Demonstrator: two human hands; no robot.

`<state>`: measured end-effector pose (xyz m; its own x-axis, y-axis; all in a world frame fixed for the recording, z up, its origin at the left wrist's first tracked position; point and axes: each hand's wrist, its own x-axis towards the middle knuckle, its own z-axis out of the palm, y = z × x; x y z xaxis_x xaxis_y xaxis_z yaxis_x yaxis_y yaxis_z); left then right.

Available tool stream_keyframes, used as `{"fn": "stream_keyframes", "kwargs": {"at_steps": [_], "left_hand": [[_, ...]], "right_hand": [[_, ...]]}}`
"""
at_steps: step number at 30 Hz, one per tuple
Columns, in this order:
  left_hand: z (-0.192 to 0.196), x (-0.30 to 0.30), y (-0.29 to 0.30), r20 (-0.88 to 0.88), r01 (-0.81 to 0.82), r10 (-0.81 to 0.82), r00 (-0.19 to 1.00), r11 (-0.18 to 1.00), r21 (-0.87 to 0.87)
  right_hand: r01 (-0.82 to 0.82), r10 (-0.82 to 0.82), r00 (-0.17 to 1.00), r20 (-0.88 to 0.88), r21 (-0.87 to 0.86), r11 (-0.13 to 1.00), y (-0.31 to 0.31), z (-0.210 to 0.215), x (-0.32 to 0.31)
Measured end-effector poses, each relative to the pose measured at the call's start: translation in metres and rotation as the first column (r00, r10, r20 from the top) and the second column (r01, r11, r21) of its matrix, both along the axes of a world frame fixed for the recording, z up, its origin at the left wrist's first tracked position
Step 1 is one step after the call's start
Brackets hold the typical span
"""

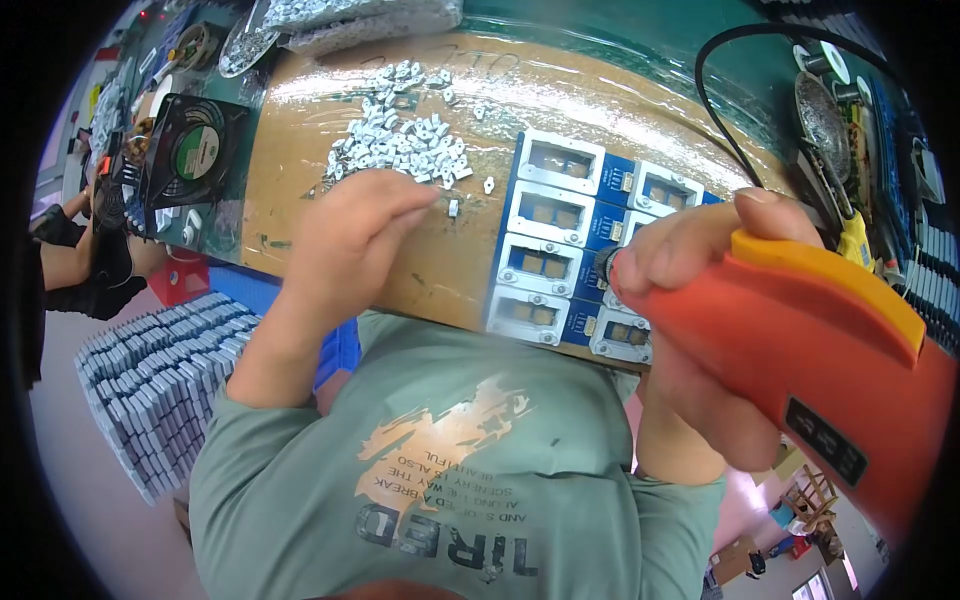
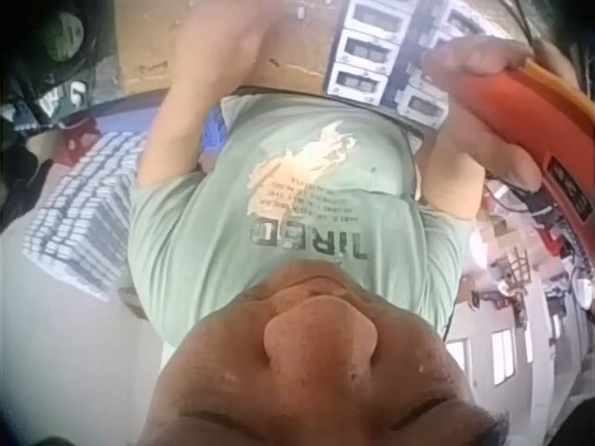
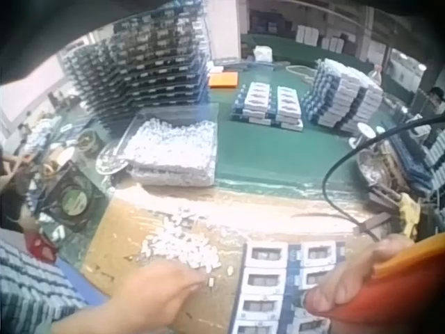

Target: Assembling electronic components into blue circuit board housings and securing them with a power screwdriver.

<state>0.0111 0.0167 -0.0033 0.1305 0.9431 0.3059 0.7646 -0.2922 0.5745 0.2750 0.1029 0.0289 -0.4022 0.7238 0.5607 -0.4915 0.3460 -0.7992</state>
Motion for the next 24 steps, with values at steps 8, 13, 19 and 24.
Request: {"fn": "stream_keyframes", "kwargs": {"at_steps": [8,13,19,24], "left_hand": [[-0.009,0.010,0.002,-0.067,0.041,-0.036,0.997,0.995,0.088],[-0.012,0.004,-0.006,-0.154,0.046,-0.031,0.988,0.994,0.095],[-0.008,0.004,-0.007,-0.053,0.005,-0.003,0.999,0.999,0.046],[-0.017,0.015,-0.005,-0.065,0.026,-0.018,0.998,0.991,0.129]], "right_hand": [[-0.026,0.027,1.000,0.007,-0.052,0.998,0.000,0.001,0.003],[0.000,0.002,0.999,0.038,-0.044,0.999,-0.003,0.002,0.001],[0.027,-0.022,0.994,0.104,-0.046,0.999,-0.003,0.004,0.010],[0.083,-0.066,0.986,0.153,-0.111,0.990,-0.005,0.005,0.009]]}}
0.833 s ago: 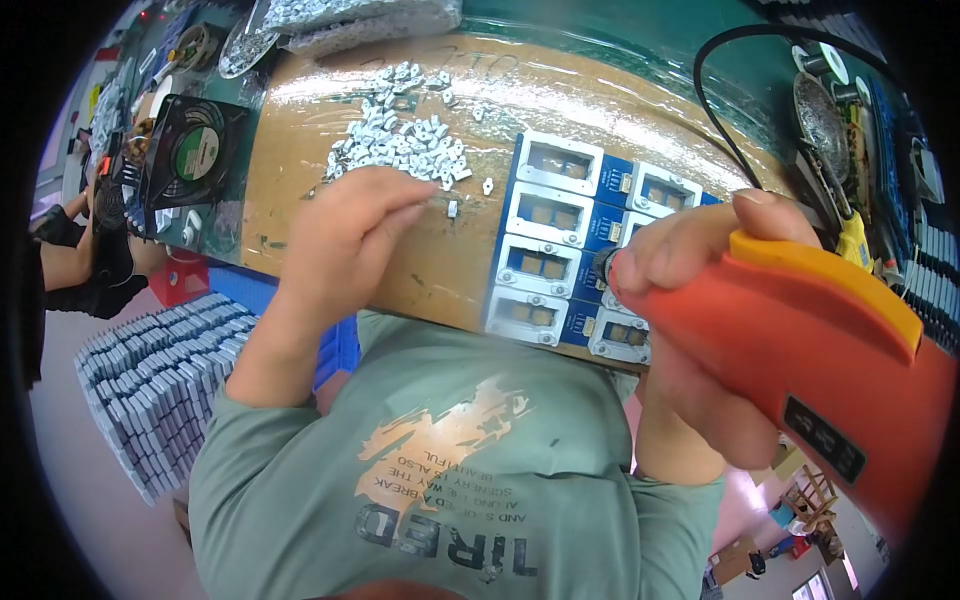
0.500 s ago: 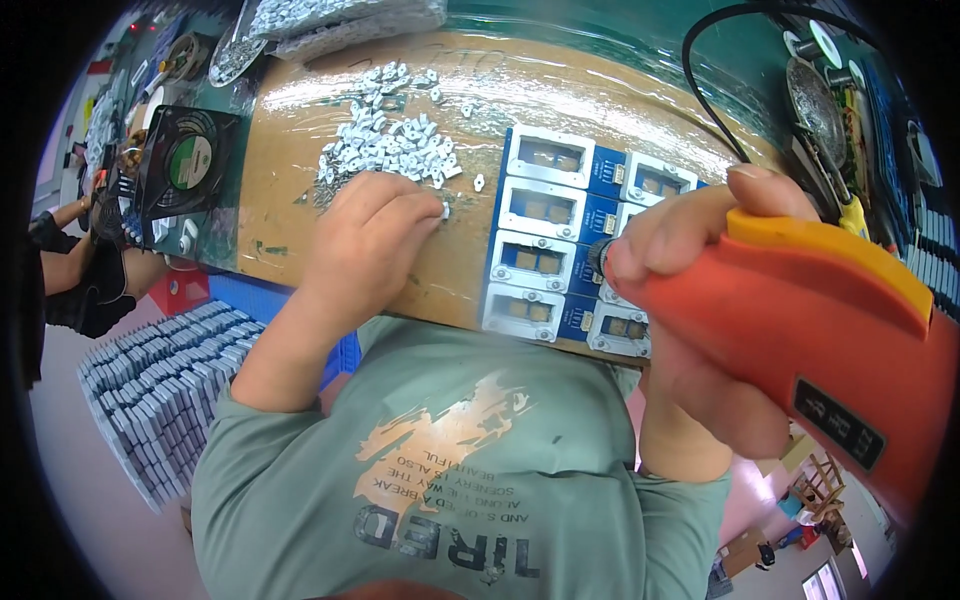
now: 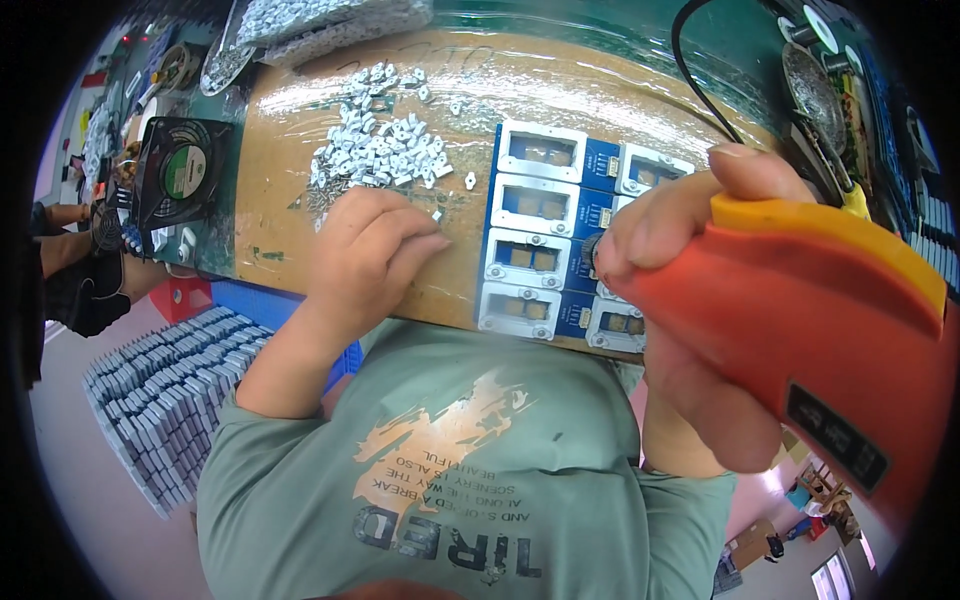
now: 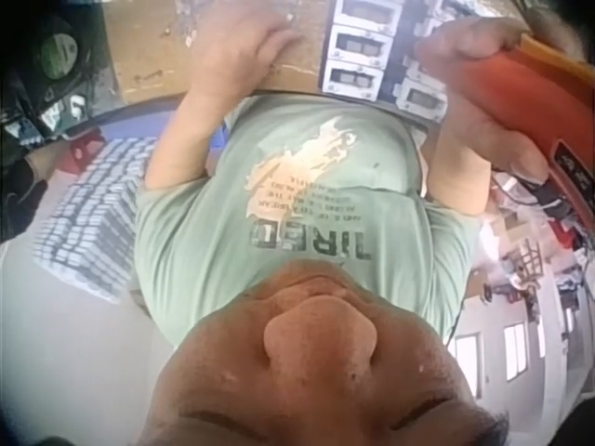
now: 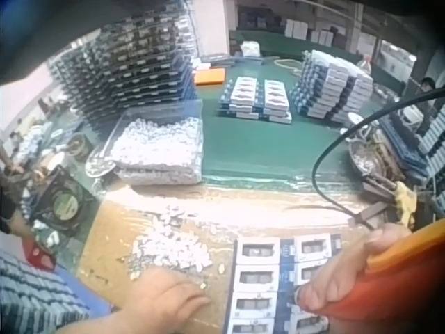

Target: Assembling electronic components into blue circuit board housings and securing them with a power screwdriver.

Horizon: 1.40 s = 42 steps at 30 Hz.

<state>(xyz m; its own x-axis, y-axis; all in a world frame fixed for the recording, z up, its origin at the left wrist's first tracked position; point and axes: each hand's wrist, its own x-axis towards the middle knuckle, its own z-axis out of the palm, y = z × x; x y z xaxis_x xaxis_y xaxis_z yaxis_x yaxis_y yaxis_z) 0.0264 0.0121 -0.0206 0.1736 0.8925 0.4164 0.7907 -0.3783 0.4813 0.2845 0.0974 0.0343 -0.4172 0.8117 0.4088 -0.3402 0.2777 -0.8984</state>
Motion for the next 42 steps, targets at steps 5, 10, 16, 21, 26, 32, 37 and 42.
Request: {"fn": "stream_keyframes", "kwargs": {"at_steps": [5,10,16,21,26,32,37,42], "left_hand": [[-0.005,-0.004,-0.001,-0.037,-0.045,0.044,0.998,0.999,-0.006],[-0.004,-0.008,-0.001,-0.014,-0.079,0.079,0.997,0.997,-0.006],[0.003,-0.007,-0.002,-0.057,0.088,-0.083,0.995,0.992,0.087],[0.003,-0.003,-0.005,-0.102,0.088,-0.077,0.992,0.990,0.110],[-0.005,-0.009,-0.004,-0.120,0.027,-0.013,0.993,0.993,0.112],[-0.003,-0.003,0.006,-0.095,0.006,0.002,0.995,0.996,0.087],[-0.005,-0.005,0.004,-0.093,-0.024,0.029,0.995,0.998,0.061],[-0.004,-0.006,0.006,-0.096,-0.005,0.014,0.995,0.996,0.087]], "right_hand": [[-0.152,0.167,0.980,-0.108,0.134,0.979,0.012,-0.006,-0.005],[-0.067,0.072,0.992,-0.101,0.046,0.997,0.000,-0.002,-0.008],[-0.066,0.071,0.995,-0.066,0.061,0.996,0.001,0.002,-0.007],[-0.136,0.135,0.991,0.011,0.119,0.984,0.001,0.014,-0.011],[0.035,-0.031,0.995,0.097,-0.042,0.999,-0.006,0.009,-0.013],[0.077,-0.068,0.988,0.137,-0.057,0.995,-0.011,0.019,-0.007],[0.051,-0.044,0.992,0.118,-0.054,0.997,-0.008,0.016,-0.009],[0.004,-0.004,1.000,0.005,-0.021,1.000,-0.007,0.005,-0.005]]}}
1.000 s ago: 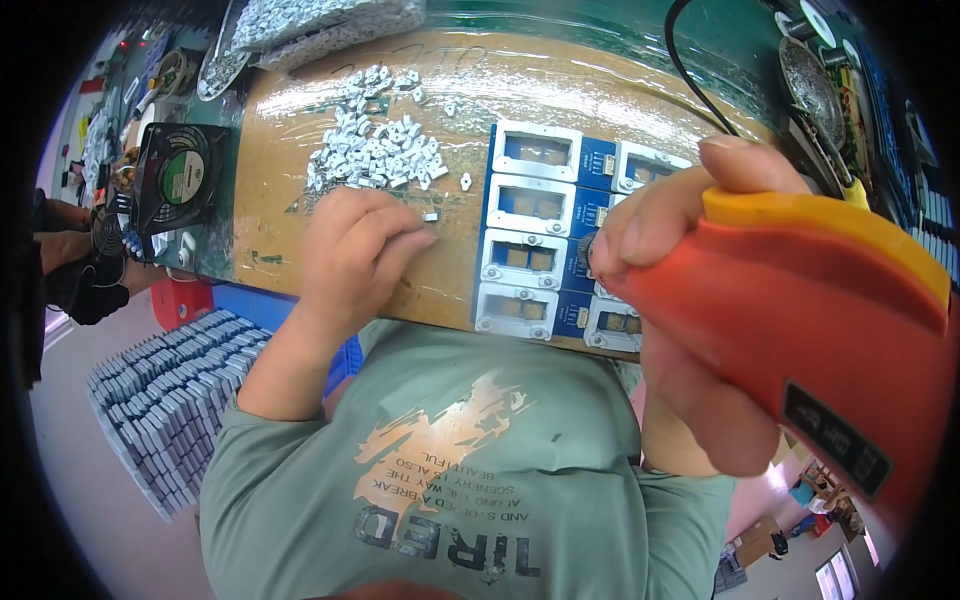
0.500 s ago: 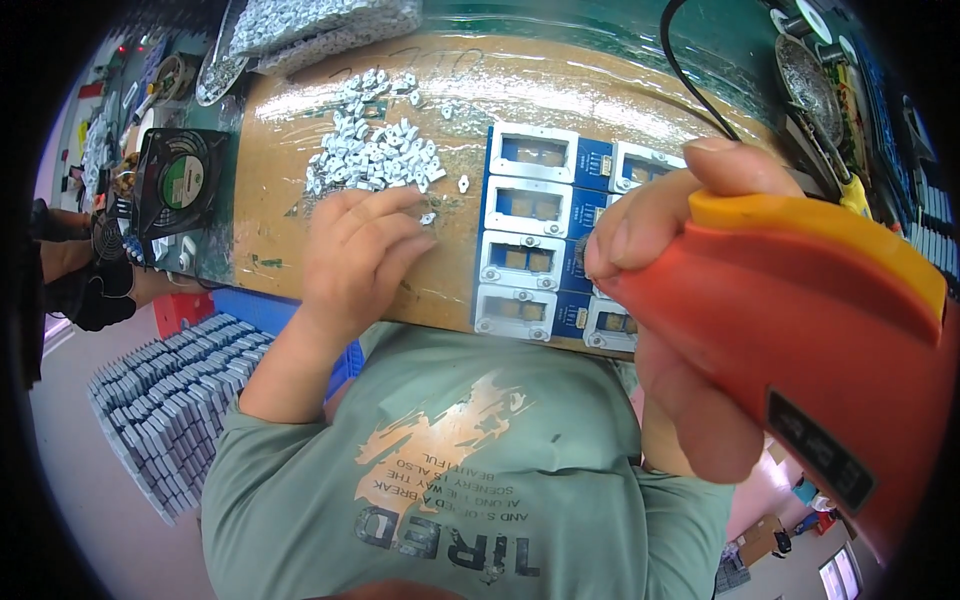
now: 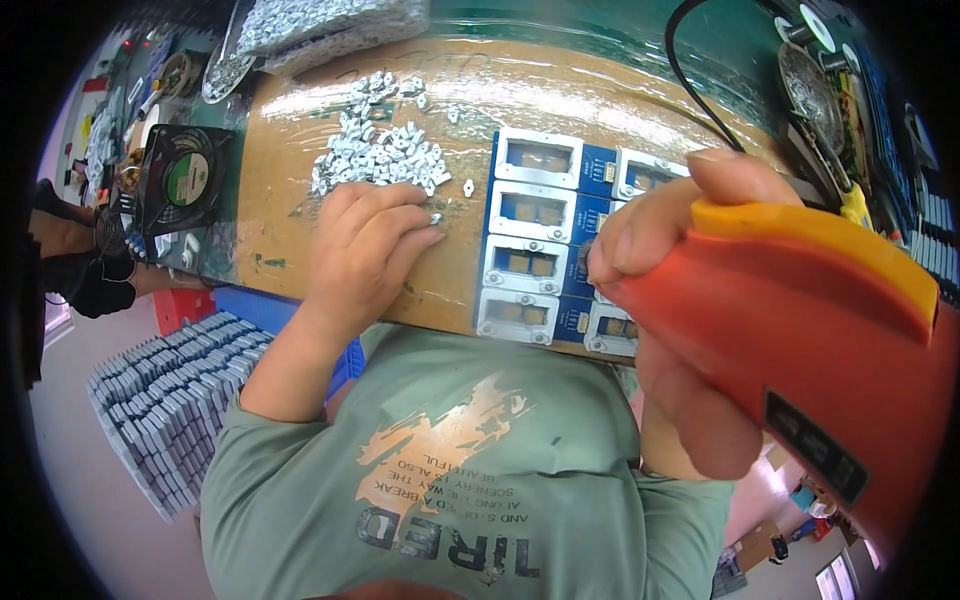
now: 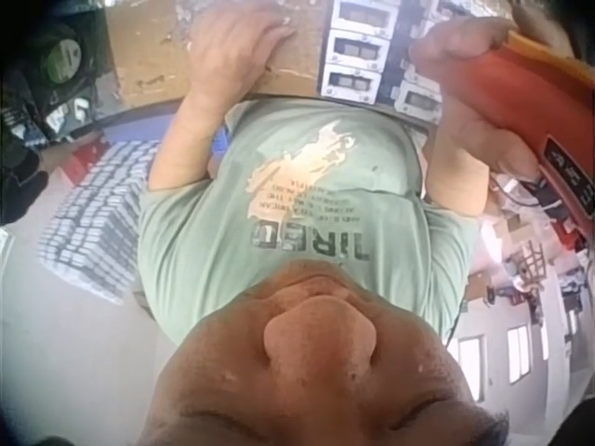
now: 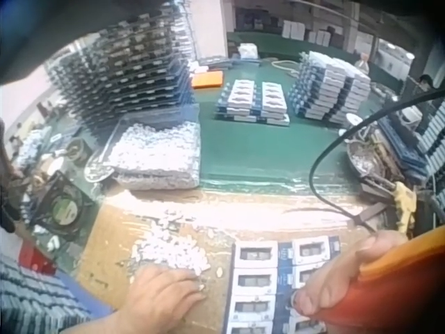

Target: Assembling electronic components into blue circuit board housings and securing them with a power screwdriver.

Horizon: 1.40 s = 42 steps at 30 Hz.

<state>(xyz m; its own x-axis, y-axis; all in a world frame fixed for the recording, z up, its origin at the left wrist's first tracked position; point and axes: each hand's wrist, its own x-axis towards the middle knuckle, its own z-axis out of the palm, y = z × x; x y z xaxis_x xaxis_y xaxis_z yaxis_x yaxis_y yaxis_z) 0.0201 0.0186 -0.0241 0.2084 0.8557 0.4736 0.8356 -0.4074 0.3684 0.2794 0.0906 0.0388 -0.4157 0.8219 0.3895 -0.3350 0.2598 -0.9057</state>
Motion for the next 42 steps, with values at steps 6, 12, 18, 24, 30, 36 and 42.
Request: {"fn": "stream_keyframes", "kwargs": {"at_steps": [6,12,18,24,30,36,42], "left_hand": [[-0.003,0.000,0.001,0.012,-0.008,0.008,1.000,1.000,0.021],[-0.002,0.002,0.001,0.013,0.005,-0.006,1.000,0.999,0.036],[0.005,0.003,-0.003,-0.032,-0.005,0.004,0.999,1.000,-0.027],[0.009,0.010,0.001,0.075,0.015,-0.011,0.997,0.998,-0.058],[0.017,0.034,0.018,0.198,0.129,-0.116,0.973,0.990,-0.057],[0.014,0.040,0.024,0.165,0.118,-0.096,0.982,0.984,-0.132],[0.012,0.041,0.028,0.202,0.135,-0.108,0.973,0.983,-0.125]], "right_hand": [[-0.022,0.024,0.997,-0.078,0.022,0.999,0.004,-0.006,-0.003],[-0.022,0.025,0.994,-0.106,0.032,0.999,0.000,-0.004,-0.009],[0.020,-0.019,0.997,-0.072,0.019,1.000,0.001,-0.003,-0.009],[-0.109,0.115,0.979,-0.167,0.043,0.993,0.005,0.001,-0.007],[-0.067,0.101,0.979,-0.178,0.189,0.980,0.008,0.021,-0.016],[-0.197,0.178,0.946,-0.272,-0.046,0.979,0.003,0.019,-0.041],[-0.151,0.136,0.975,-0.175,-0.071,0.986,0.003,0.022,-0.050]]}}
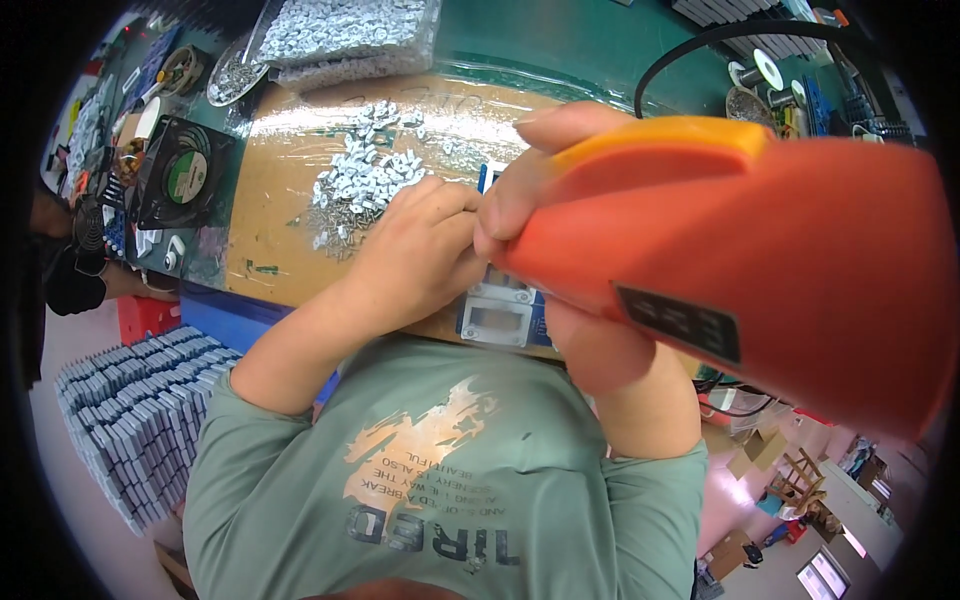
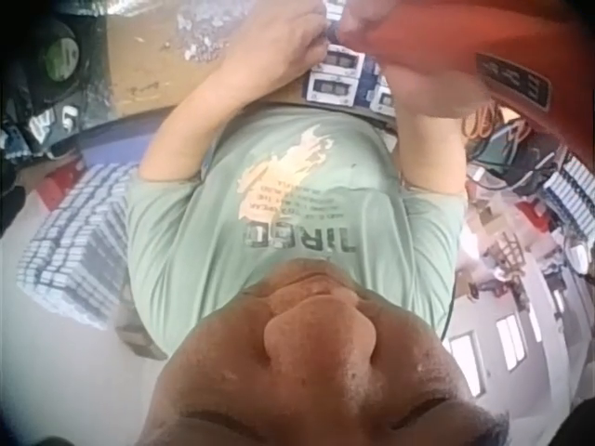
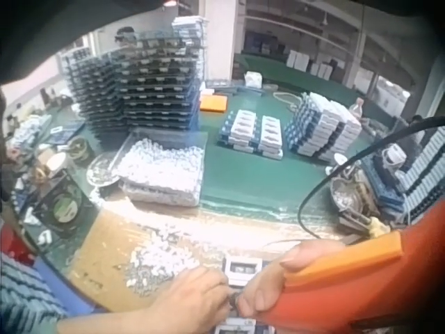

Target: Assembling electronic components into blue circuit board housings and securing them with a power screwdriver.

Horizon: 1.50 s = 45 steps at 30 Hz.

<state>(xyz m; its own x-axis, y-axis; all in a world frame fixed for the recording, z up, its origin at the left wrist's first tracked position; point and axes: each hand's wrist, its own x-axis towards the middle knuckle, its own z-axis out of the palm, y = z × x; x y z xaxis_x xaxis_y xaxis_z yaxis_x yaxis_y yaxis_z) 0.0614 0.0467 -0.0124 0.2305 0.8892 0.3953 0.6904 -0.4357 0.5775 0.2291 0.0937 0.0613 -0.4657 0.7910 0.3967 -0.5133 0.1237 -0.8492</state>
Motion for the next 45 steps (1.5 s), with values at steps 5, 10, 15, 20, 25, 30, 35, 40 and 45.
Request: {"fn": "stream_keyframes", "kwargs": {"at_steps": [5,10,15,20,25,30,35,40,45], "left_hand": [[0.003,0.000,0.002,-0.005,0.008,-0.008,1.000,0.999,-0.040],[0.002,-0.002,0.005,-0.093,0.011,-0.024,0.995,0.991,-0.133],[-0.001,-0.001,0.007,0.066,0.033,-0.021,0.998,0.981,-0.192],[0.003,-0.002,0.007,0.217,0.056,-0.004,0.976,0.971,-0.233],[0.016,-0.002,0.004,0.145,0.020,0.014,0.989,0.972,-0.233],[0.015,-0.002,0.003,0.223,0.057,-0.009,0.975,0.975,-0.213],[-0.003,0.000,0.003,0.111,0.038,-0.023,0.994,0.989,-0.142],[0.005,-0.001,-0.003,0.048,0.004,0.002,0.999,0.992,-0.125],[0.009,-0.004,-0.005,0.042,0.028,-0.026,0.999,0.998,-0.054]], "right_hand": [[0.041,-0.041,0.996,0.079,0.001,0.999,-0.001,0.002,-0.006],[0.136,-0.118,0.961,0.249,-0.059,0.989,-0.005,0.008,-0.014],[0.127,-0.120,0.949,0.292,-0.005,0.992,0.000,0.006,-0.016],[0.047,-0.063,0.948,0.311,0.059,0.997,0.002,-0.002,-0.017],[-0.021,-0.022,0.946,0.324,0.128,0.991,0.006,-0.019,-0.016],[-0.054,0.039,0.957,0.288,0.045,0.998,0.003,-0.033,-0.009],[0.087,-0.102,0.976,0.193,0.082,0.993,0.005,-0.014,-0.023],[-0.011,0.005,0.998,-0.060,-0.104,0.994,0.003,-0.008,0.000],[0.213,-0.211,0.974,0.081,-0.010,0.977,0.004,0.010,0.030]]}}
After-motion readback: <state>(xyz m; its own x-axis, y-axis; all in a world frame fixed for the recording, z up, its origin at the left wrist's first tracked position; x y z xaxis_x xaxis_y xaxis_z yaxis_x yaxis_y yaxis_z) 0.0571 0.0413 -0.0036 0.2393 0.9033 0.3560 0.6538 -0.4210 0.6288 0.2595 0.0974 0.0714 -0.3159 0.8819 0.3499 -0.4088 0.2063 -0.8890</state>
